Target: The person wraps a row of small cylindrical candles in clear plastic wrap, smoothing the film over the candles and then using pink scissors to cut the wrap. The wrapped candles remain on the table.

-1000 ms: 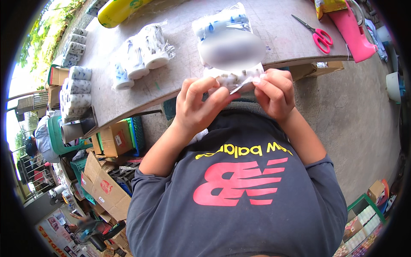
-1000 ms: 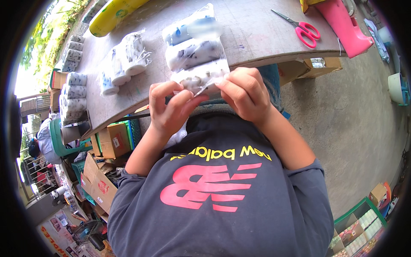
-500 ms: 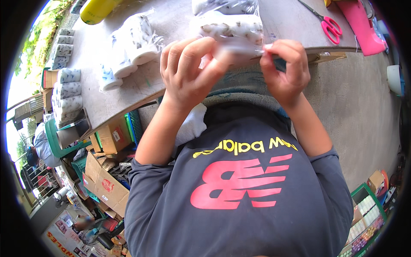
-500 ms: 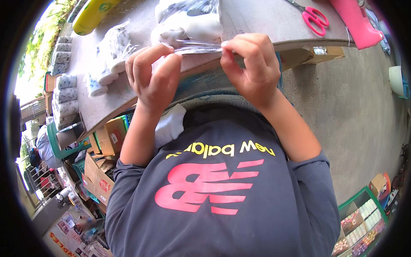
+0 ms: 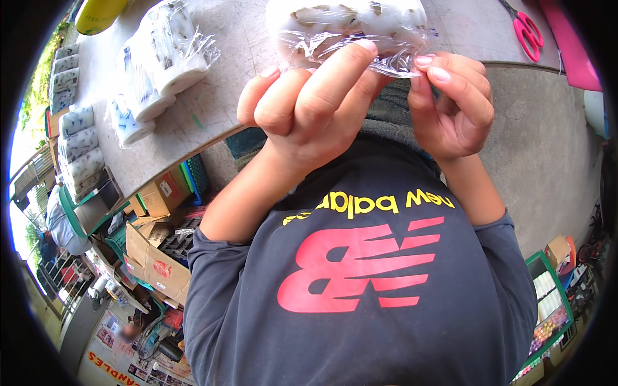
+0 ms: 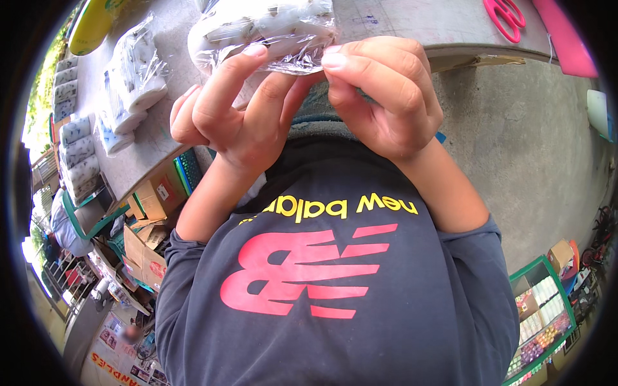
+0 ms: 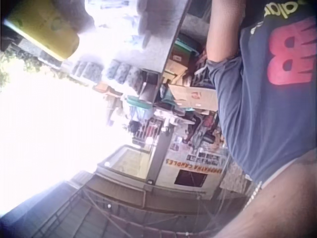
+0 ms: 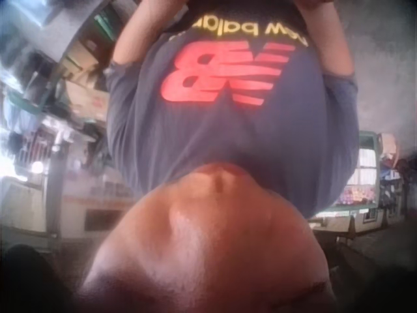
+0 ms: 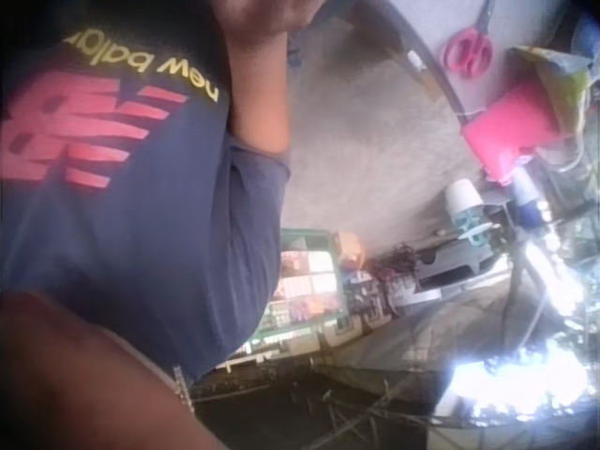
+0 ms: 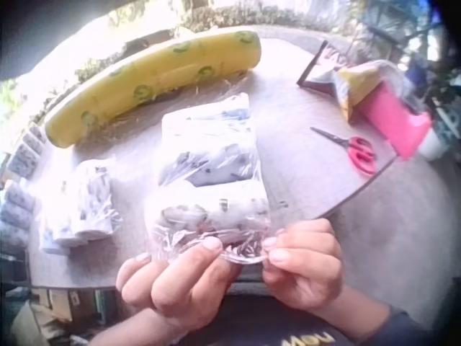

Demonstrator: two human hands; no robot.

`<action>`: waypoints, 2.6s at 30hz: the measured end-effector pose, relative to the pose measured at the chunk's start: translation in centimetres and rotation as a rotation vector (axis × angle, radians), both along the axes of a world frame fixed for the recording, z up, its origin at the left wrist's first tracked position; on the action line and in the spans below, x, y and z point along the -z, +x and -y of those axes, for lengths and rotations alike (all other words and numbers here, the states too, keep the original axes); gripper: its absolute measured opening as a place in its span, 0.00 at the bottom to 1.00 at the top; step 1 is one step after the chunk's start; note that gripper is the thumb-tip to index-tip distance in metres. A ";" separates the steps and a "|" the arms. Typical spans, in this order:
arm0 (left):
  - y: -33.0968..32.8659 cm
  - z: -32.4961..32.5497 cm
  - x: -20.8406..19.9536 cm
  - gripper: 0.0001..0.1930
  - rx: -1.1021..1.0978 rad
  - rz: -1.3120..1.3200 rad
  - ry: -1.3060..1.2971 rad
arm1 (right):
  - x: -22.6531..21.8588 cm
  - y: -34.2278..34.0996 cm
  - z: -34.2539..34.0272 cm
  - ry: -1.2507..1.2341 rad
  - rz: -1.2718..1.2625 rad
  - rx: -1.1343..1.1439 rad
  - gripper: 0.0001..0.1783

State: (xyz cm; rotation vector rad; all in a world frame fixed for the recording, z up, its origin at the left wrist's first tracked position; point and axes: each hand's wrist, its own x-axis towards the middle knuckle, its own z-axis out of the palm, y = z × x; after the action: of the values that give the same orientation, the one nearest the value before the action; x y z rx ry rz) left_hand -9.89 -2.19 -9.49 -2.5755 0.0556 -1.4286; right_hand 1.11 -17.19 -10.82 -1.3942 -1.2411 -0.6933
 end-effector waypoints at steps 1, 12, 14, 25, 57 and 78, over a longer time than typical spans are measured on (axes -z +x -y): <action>0.0 0.1 0.0 0.12 -0.007 -0.005 -0.009 | -0.1 -0.1 0.1 -0.019 0.000 0.017 0.16; -1.2 -0.8 -1.5 0.10 -0.103 -0.097 -0.076 | -0.6 -0.6 0.4 -0.099 -0.106 0.144 0.17; -1.0 -0.3 -1.5 0.09 -0.086 -0.102 -0.103 | -1.0 -0.7 0.4 -0.159 -0.097 0.165 0.16; 2.2 0.2 -1.7 0.08 -0.042 0.000 -0.094 | -2.4 0.2 -0.5 -0.210 -0.151 0.150 0.07; -2.8 -1.6 -3.1 0.14 0.003 -0.209 -0.843 | -3.1 0.3 -5.0 -0.191 0.311 0.325 0.17; -2.7 -4.1 -3.8 0.07 0.164 -0.144 -0.138 | -8.2 -0.1 -2.6 -0.320 0.083 0.124 0.15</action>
State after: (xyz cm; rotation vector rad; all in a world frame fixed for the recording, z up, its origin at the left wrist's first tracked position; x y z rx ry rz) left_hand -12.60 1.91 -5.71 -2.8426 0.2001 -1.3389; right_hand 1.05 -14.56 -2.65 -1.7312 -1.3834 -0.6631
